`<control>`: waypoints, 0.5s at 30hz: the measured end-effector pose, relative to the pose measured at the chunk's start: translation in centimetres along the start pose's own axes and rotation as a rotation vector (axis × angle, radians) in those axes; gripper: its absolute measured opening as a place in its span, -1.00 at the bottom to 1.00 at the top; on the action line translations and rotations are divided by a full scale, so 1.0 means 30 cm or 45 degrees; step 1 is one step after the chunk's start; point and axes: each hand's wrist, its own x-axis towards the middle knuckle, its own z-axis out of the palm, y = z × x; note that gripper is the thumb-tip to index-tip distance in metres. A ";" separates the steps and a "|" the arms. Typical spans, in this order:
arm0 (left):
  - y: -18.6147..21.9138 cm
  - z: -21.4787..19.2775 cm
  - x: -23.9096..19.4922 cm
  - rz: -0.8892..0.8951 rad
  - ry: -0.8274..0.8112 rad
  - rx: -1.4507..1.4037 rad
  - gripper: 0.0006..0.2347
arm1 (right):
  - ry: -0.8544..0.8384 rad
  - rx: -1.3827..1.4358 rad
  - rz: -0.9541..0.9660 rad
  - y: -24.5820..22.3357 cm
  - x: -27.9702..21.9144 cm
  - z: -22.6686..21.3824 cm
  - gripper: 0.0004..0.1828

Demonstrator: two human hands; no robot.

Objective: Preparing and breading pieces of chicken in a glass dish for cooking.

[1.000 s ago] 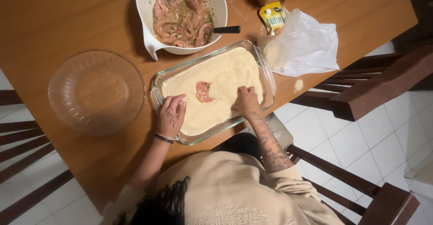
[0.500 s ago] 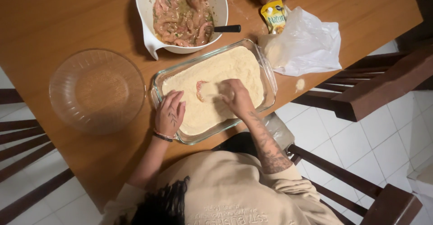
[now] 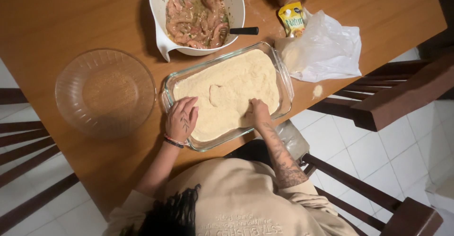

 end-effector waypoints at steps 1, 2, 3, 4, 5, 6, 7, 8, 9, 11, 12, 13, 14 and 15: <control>-0.001 -0.002 0.001 0.001 0.004 0.002 -0.74 | 0.002 0.000 -0.004 -0.012 0.006 -0.006 -0.73; -0.001 -0.002 0.001 0.013 0.011 0.011 -0.74 | 0.036 0.014 -0.085 -0.021 0.011 -0.012 -0.64; -0.001 -0.002 0.001 0.025 0.018 0.020 -0.74 | 0.070 0.029 -0.167 -0.030 0.015 -0.018 -0.48; -0.001 -0.002 0.004 0.027 0.022 0.019 -0.74 | 0.073 0.028 -0.168 -0.077 -0.001 -0.041 -0.48; 0.000 -0.003 0.007 0.034 0.027 0.028 -0.75 | 0.102 0.136 -0.299 -0.123 -0.018 -0.063 -0.52; 0.001 -0.004 0.006 0.035 0.034 0.038 -0.76 | 0.126 0.241 -0.433 -0.170 -0.035 -0.084 -0.57; 0.004 0.003 0.001 0.032 0.039 0.040 -0.76 | 0.125 0.238 -0.438 -0.178 -0.043 -0.100 -0.57; 0.001 0.004 0.001 0.034 0.053 0.025 -0.77 | 0.124 0.400 -0.482 -0.196 -0.045 -0.115 -0.55; -0.002 0.004 0.003 0.036 0.067 0.011 -0.77 | 0.122 0.562 -0.525 -0.213 -0.048 -0.131 -0.52; 0.001 -0.006 0.007 0.039 0.073 0.016 -0.77 | 0.201 0.448 -0.566 -0.247 -0.108 -0.191 -0.49; 0.006 -0.009 0.005 0.035 0.072 0.012 -0.78 | 0.275 0.330 -0.594 -0.259 -0.142 -0.221 -0.42; -0.001 0.002 0.001 0.037 0.076 0.013 -0.78 | 0.278 0.329 -0.598 -0.202 -0.114 -0.185 -0.42; -0.009 0.014 -0.002 0.049 0.088 0.000 -0.78 | 0.264 0.344 -0.502 -0.145 -0.086 -0.149 -0.39; -0.015 0.025 -0.006 0.060 0.100 -0.013 -0.78 | 0.250 0.359 -0.407 -0.087 -0.059 -0.113 -0.36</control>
